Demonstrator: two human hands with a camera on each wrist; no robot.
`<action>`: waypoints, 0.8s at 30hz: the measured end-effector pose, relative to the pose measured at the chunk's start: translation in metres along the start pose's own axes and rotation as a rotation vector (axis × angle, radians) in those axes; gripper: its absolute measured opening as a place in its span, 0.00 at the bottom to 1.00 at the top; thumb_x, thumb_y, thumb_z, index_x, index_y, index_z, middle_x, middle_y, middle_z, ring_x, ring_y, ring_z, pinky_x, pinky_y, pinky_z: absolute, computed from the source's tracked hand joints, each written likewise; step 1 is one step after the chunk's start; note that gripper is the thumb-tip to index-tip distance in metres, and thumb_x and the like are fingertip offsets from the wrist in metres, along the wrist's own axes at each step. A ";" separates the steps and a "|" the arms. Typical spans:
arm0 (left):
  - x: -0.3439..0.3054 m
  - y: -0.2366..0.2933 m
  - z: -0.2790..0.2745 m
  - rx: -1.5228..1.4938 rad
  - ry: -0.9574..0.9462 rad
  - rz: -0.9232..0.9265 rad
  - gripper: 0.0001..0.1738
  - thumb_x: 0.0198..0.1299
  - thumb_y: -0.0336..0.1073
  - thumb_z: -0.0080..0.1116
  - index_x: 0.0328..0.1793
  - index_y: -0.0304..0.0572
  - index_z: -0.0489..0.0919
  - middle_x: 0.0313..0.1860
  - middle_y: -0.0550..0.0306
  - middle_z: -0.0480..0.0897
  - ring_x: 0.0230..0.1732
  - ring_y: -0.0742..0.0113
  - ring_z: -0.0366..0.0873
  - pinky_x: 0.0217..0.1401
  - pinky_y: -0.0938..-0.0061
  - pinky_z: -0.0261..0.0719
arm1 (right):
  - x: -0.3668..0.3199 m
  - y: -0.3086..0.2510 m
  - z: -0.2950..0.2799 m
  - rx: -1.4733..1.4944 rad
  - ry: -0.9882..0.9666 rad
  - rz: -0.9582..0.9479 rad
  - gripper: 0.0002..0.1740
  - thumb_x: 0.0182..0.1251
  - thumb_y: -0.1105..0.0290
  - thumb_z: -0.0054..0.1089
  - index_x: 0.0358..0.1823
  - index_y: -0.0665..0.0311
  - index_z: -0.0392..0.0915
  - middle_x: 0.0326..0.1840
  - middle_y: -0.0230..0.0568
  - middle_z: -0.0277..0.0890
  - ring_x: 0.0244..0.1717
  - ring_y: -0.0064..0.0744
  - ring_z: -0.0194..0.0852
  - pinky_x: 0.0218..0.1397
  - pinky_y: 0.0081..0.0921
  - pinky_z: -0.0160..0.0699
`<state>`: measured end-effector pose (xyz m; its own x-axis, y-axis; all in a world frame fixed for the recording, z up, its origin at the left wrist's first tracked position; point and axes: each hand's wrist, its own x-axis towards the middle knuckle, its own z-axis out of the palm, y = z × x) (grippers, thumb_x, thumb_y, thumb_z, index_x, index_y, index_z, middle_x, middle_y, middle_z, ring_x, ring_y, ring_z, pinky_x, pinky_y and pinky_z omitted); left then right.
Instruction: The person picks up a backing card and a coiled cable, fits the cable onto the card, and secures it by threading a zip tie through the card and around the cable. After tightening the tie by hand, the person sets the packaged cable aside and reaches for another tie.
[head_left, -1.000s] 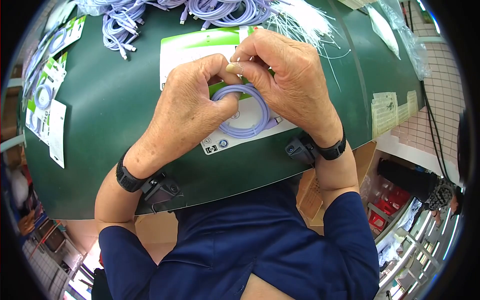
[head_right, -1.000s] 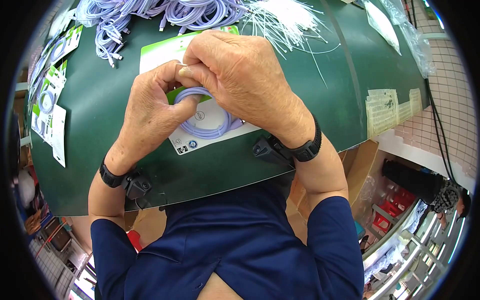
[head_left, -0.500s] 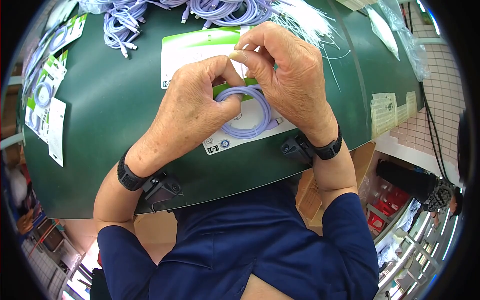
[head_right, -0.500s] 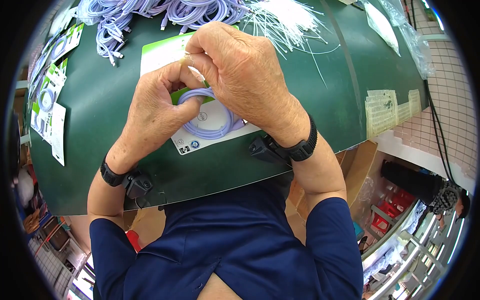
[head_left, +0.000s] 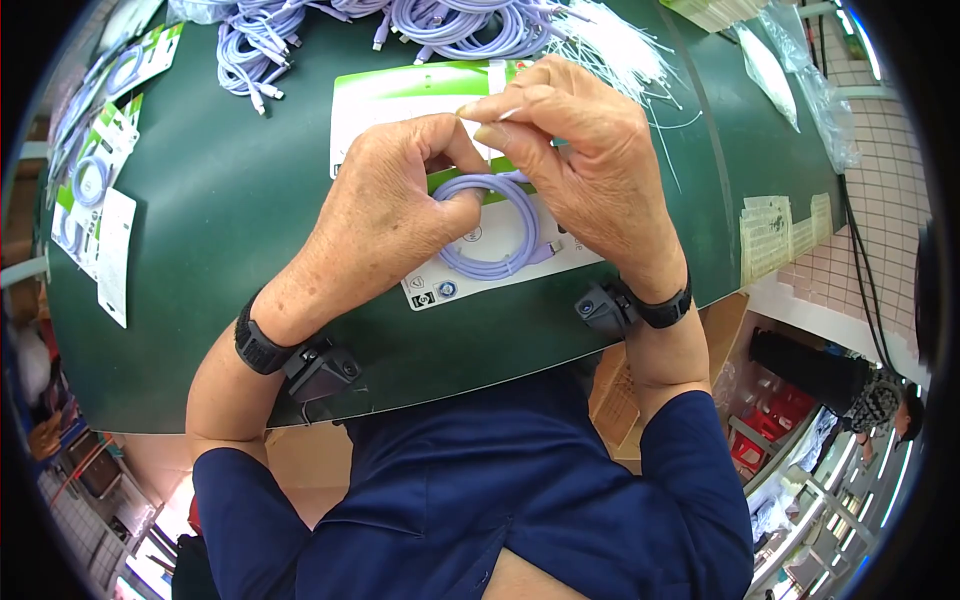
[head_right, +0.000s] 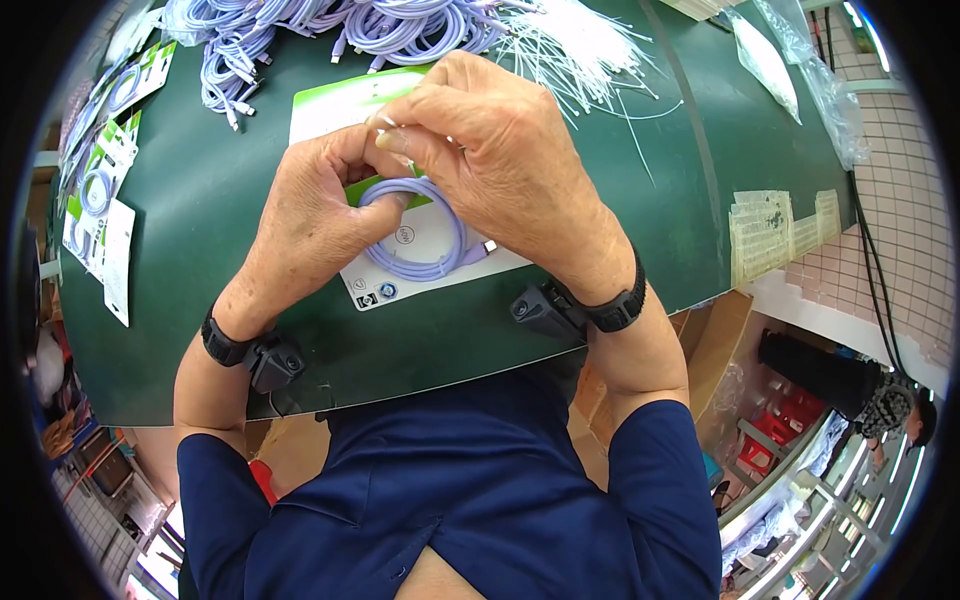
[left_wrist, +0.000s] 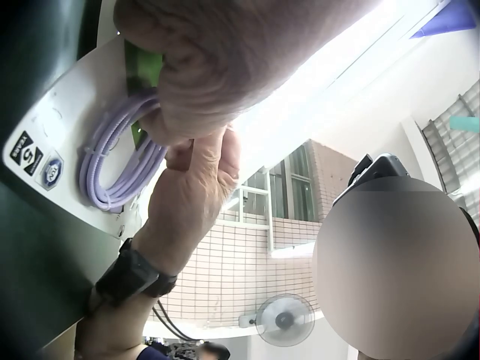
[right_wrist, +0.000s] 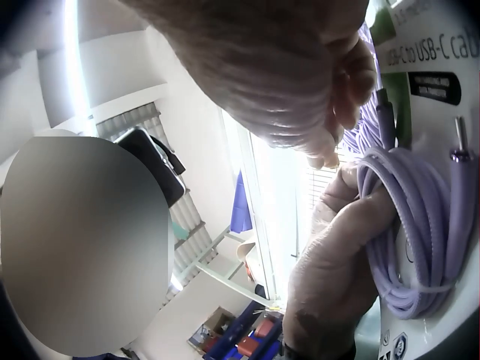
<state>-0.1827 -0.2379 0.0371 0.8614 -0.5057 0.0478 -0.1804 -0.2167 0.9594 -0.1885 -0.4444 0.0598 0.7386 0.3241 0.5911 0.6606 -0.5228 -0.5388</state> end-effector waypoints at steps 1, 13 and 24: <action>0.000 -0.001 0.000 0.007 -0.001 0.008 0.09 0.50 0.23 0.62 0.39 0.30 0.84 0.31 0.53 0.87 0.32 0.71 0.81 0.39 0.72 0.80 | 0.000 -0.001 -0.002 0.001 -0.002 -0.003 0.08 0.66 0.75 0.74 0.45 0.65 0.90 0.36 0.41 0.85 0.30 0.39 0.85 0.35 0.30 0.84; 0.000 0.000 -0.002 -0.036 -0.025 0.026 0.12 0.54 0.25 0.63 0.44 0.32 0.89 0.33 0.51 0.90 0.34 0.72 0.84 0.41 0.73 0.83 | -0.003 -0.019 -0.034 0.383 -0.369 0.213 0.12 0.66 0.80 0.73 0.50 0.69 0.92 0.37 0.38 0.88 0.39 0.29 0.85 0.41 0.25 0.82; 0.000 0.013 -0.009 -0.035 0.028 0.069 0.13 0.55 0.24 0.61 0.46 0.31 0.89 0.32 0.51 0.89 0.33 0.72 0.83 0.39 0.73 0.82 | -0.010 -0.029 -0.027 0.243 -0.178 0.143 0.16 0.54 0.84 0.79 0.45 0.64 0.93 0.36 0.39 0.86 0.35 0.30 0.83 0.37 0.24 0.79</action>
<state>-0.1803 -0.2330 0.0521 0.8605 -0.4948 0.1217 -0.2238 -0.1526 0.9626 -0.2183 -0.4534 0.0856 0.8237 0.4052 0.3966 0.5456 -0.3761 -0.7489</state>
